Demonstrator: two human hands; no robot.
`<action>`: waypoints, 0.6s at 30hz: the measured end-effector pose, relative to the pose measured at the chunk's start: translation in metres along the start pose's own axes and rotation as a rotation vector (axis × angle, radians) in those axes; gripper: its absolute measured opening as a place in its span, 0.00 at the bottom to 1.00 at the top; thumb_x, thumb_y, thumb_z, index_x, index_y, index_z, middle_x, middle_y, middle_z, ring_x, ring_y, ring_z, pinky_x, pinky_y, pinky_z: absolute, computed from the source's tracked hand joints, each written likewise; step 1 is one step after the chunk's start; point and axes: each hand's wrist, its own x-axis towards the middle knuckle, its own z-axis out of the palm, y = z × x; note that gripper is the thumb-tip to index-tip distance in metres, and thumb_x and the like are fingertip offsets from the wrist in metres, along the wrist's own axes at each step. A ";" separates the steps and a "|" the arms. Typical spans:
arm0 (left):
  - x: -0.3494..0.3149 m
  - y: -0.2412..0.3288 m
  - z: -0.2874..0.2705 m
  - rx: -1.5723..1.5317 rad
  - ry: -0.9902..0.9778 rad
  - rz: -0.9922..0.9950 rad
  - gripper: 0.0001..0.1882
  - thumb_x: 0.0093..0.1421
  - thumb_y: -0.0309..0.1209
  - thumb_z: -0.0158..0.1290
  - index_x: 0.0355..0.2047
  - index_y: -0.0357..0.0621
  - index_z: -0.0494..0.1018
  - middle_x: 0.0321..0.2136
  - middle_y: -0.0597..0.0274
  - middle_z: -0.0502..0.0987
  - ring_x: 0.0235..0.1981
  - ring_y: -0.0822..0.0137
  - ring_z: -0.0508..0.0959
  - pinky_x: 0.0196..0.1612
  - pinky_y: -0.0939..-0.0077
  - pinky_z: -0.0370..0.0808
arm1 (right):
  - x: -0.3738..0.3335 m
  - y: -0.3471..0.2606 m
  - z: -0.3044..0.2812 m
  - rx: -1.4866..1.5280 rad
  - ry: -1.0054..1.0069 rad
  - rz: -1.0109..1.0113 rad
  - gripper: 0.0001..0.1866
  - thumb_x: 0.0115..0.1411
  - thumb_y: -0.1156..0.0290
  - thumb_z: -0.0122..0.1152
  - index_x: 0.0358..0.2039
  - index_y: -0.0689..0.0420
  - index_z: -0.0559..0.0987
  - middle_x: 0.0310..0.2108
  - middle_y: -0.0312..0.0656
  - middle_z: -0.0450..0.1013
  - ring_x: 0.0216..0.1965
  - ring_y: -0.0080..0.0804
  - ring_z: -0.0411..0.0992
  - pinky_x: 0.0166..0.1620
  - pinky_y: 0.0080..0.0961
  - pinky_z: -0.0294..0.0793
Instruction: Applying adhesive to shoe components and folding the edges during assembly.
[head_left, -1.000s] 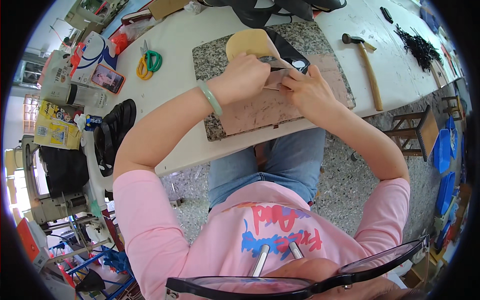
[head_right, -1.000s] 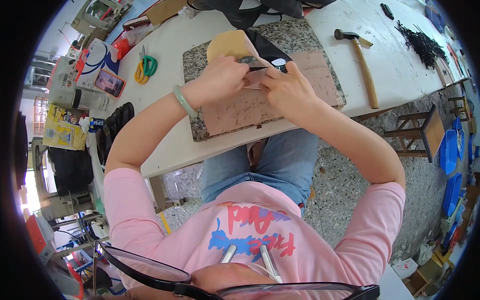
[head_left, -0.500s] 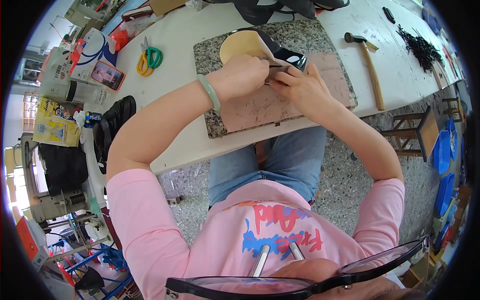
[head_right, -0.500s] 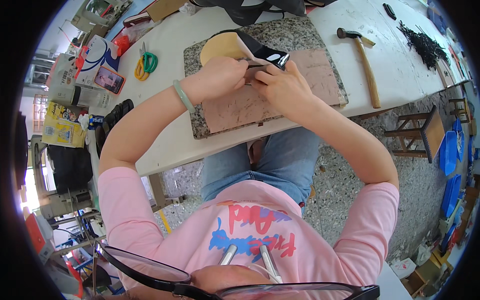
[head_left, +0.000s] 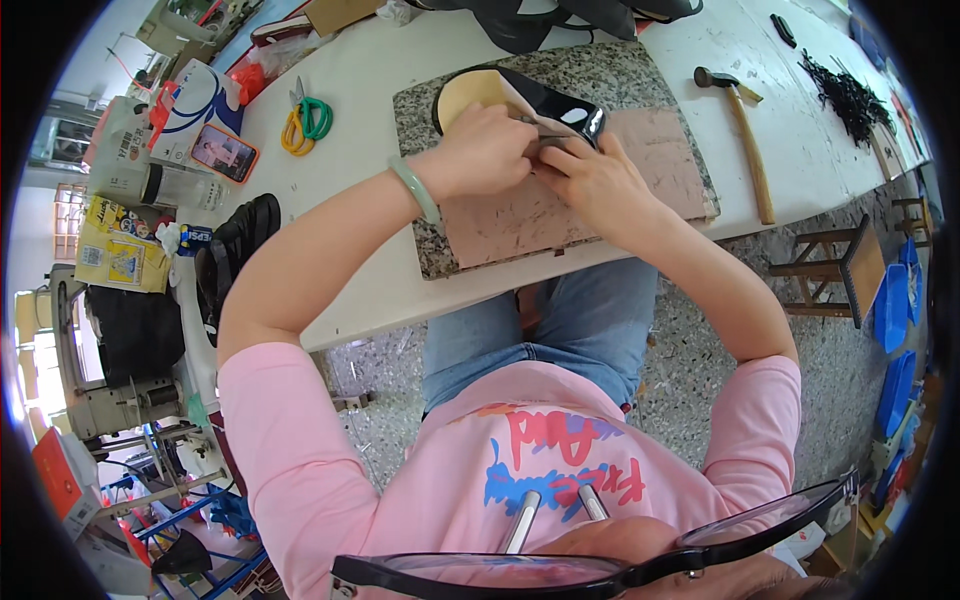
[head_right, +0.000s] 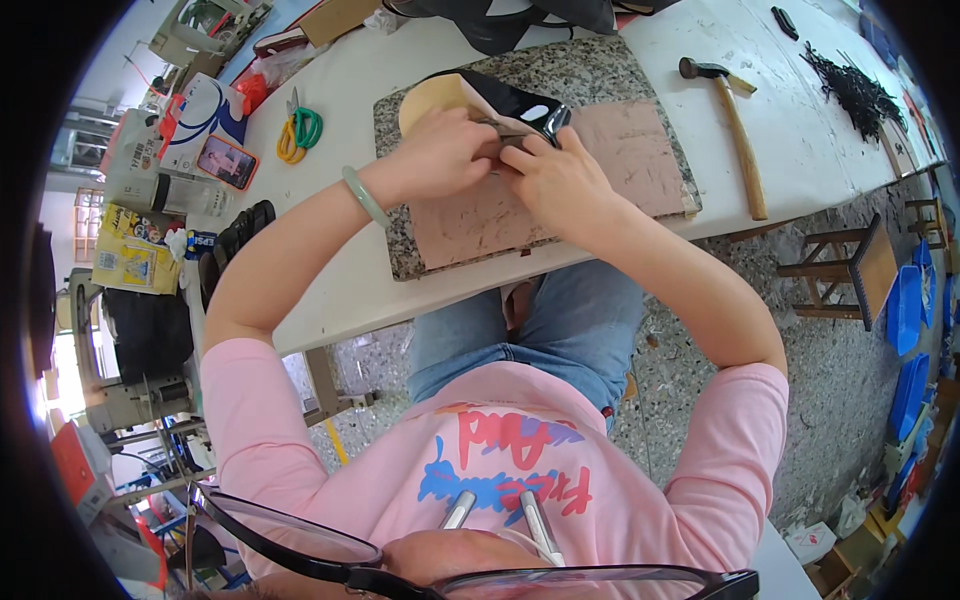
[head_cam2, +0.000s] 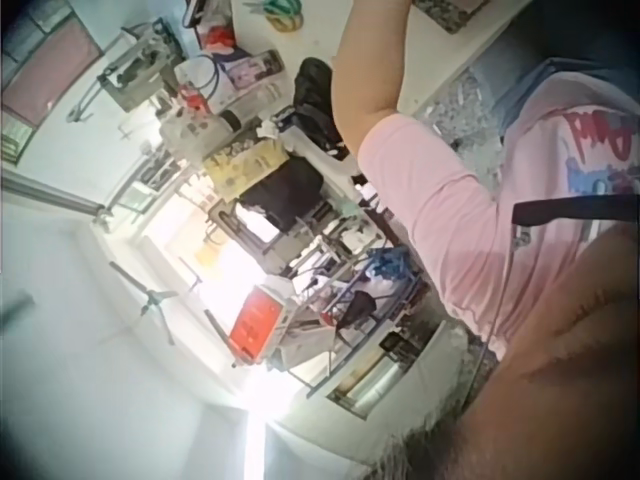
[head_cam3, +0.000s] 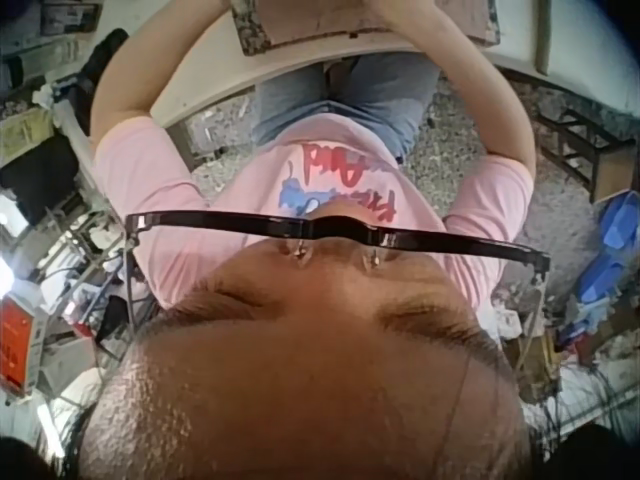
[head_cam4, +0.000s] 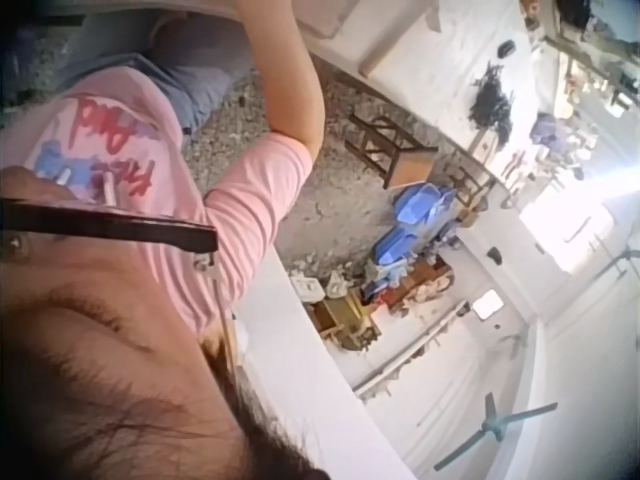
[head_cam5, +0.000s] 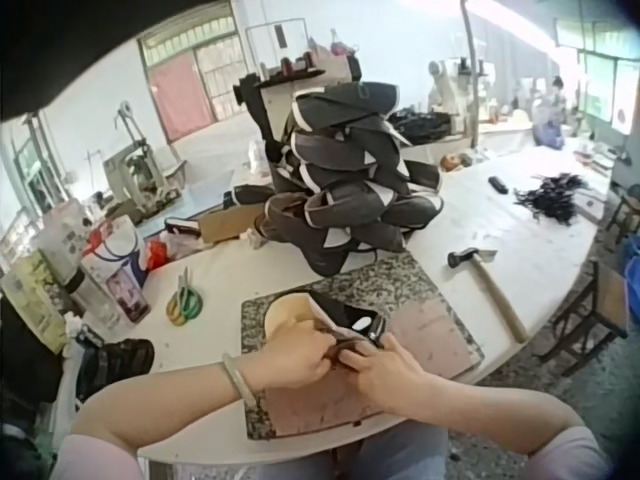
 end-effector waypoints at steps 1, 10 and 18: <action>0.001 0.001 0.002 -0.048 0.020 -0.015 0.11 0.53 0.35 0.53 0.34 0.43 0.77 0.30 0.55 0.78 0.36 0.55 0.76 0.44 0.61 0.69 | -0.003 -0.001 0.001 -0.007 0.006 -0.003 0.15 0.53 0.69 0.53 0.41 0.52 0.79 0.40 0.29 0.68 0.47 0.25 0.65 0.44 0.29 0.63; -0.005 -0.013 0.008 -0.498 0.081 -0.195 0.13 0.59 0.35 0.52 0.38 0.38 0.74 0.30 0.51 0.79 0.35 0.59 0.79 0.38 0.67 0.74 | -0.020 0.007 0.012 0.604 0.279 0.024 0.19 0.50 0.80 0.55 0.45 0.59 0.78 0.45 0.41 0.73 0.51 0.38 0.68 0.49 0.29 0.70; -0.007 0.060 -0.019 -1.632 0.148 -0.241 0.14 0.62 0.32 0.54 0.44 0.35 0.71 0.35 0.66 0.75 0.36 0.81 0.73 0.39 0.86 0.71 | -0.037 0.011 0.015 2.287 0.630 0.744 0.17 0.69 0.66 0.46 0.52 0.64 0.70 0.53 0.43 0.69 0.54 0.33 0.67 0.60 0.32 0.61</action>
